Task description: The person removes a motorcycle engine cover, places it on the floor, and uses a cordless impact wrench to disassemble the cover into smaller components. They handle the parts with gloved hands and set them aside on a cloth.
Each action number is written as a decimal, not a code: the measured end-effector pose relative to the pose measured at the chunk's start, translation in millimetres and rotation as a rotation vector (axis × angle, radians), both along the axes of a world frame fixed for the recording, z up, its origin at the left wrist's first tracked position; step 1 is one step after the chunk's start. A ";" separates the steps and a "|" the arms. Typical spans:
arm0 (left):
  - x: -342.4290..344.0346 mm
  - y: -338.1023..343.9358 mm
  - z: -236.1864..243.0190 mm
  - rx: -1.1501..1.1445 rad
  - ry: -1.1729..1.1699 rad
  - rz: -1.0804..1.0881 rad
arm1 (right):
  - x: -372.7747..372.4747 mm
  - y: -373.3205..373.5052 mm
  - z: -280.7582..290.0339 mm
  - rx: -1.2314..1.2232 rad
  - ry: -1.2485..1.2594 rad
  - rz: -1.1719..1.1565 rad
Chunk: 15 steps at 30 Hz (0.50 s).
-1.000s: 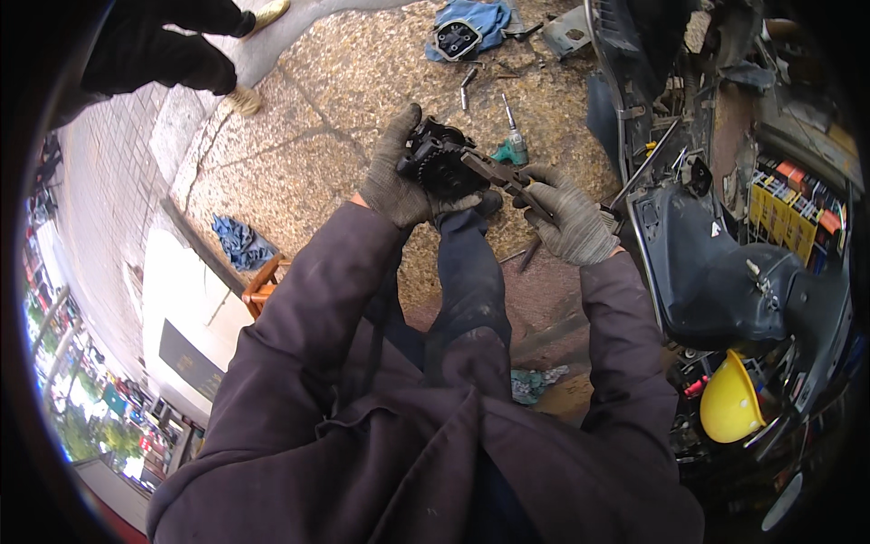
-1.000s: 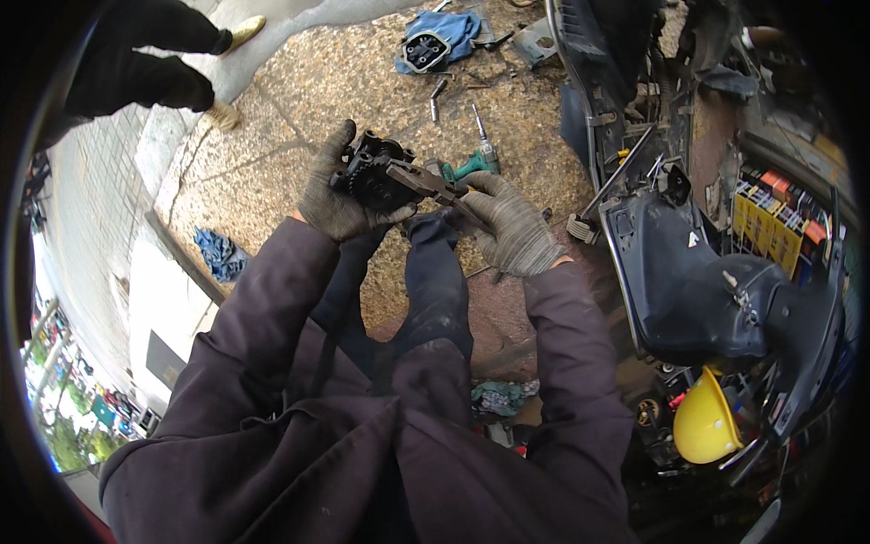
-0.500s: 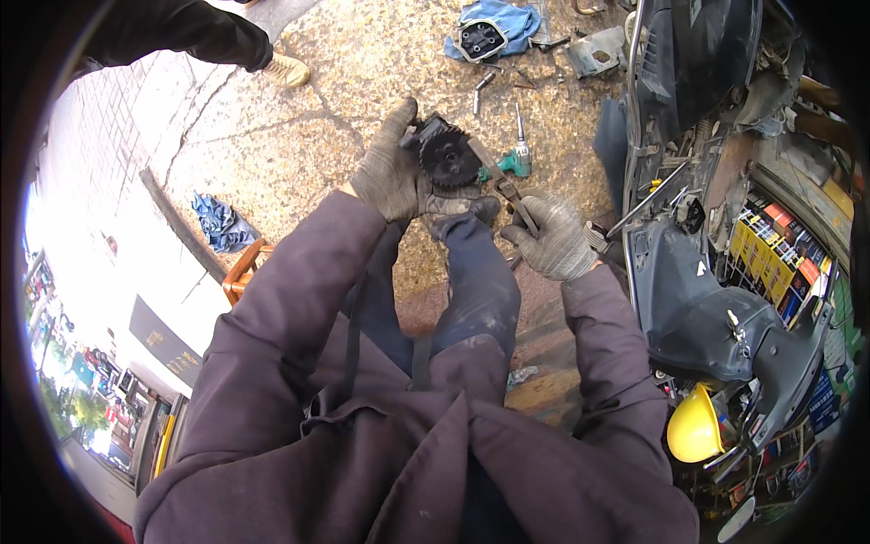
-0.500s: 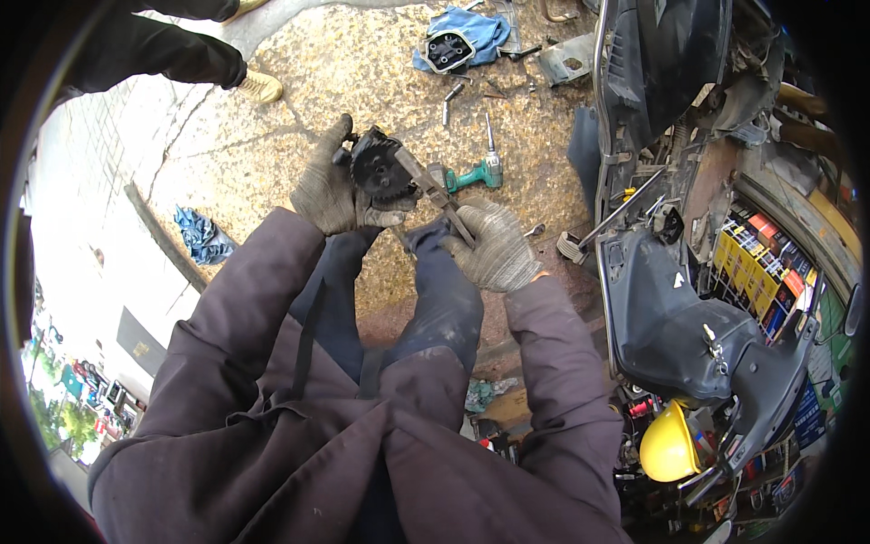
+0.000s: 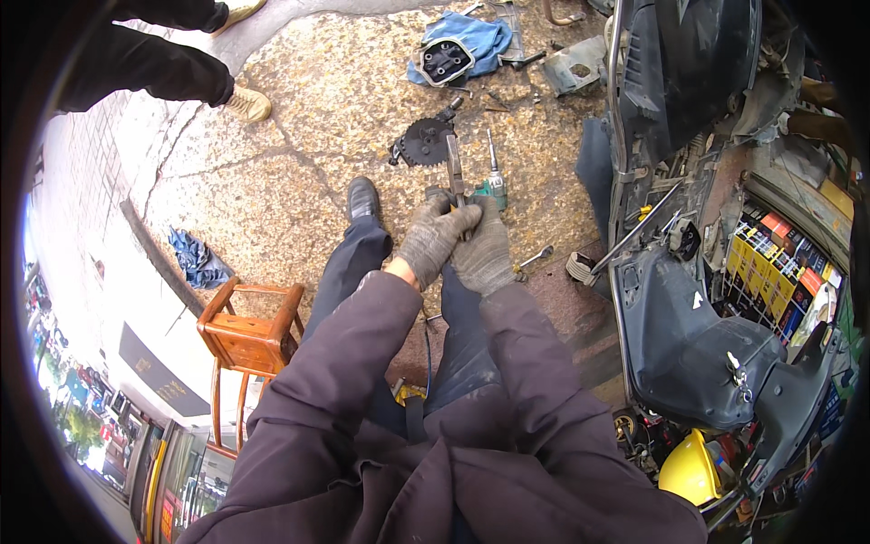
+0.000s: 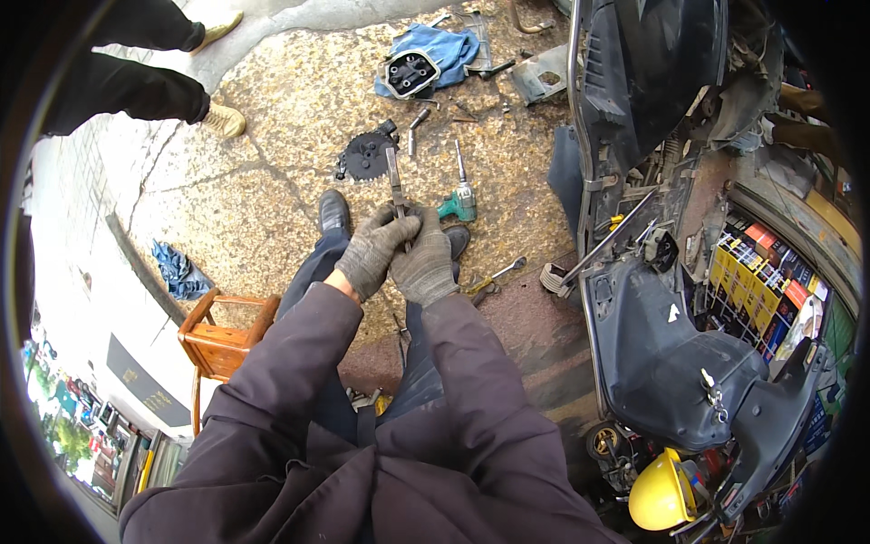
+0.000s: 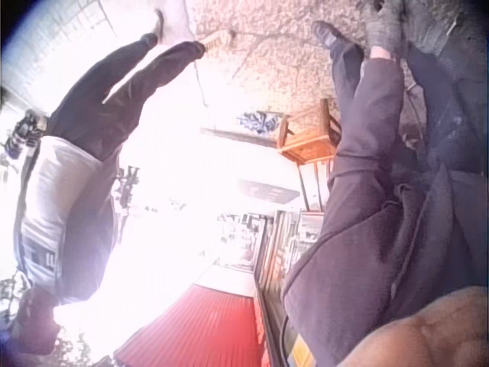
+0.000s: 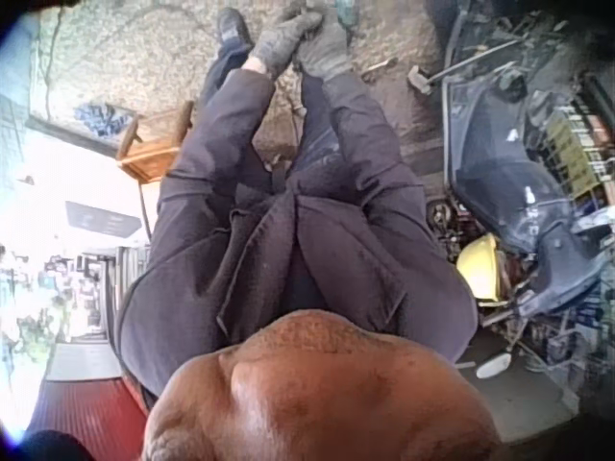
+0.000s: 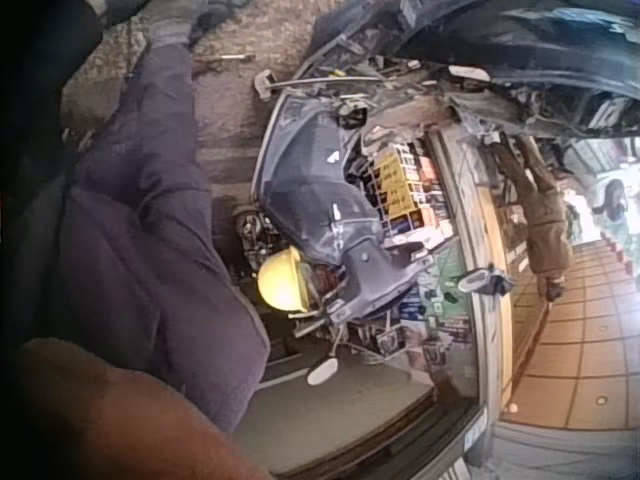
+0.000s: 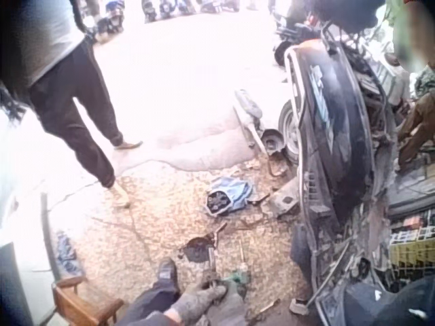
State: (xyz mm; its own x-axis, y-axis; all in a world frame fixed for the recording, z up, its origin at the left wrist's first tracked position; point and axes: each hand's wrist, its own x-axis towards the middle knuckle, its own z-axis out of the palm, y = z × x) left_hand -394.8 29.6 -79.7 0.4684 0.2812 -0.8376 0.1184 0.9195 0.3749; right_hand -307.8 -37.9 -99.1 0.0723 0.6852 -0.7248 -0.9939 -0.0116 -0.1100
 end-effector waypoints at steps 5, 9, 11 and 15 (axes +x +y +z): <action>23.5 6.2 -44.6 0.094 0.073 -0.133 | 5.9 8.7 -36.2 -0.259 -0.015 -0.078; 26.0 16.2 -85.6 0.169 0.145 -0.269 | 17.4 10.7 -75.2 -0.217 0.280 -0.054; 22.7 19.0 -107.0 0.175 0.137 -0.248 | 13.9 4.6 -96.6 -0.118 0.062 0.140; 11.8 43.5 -153.6 0.429 0.281 -0.481 | 16.4 -29.9 -140.0 0.205 -0.751 0.588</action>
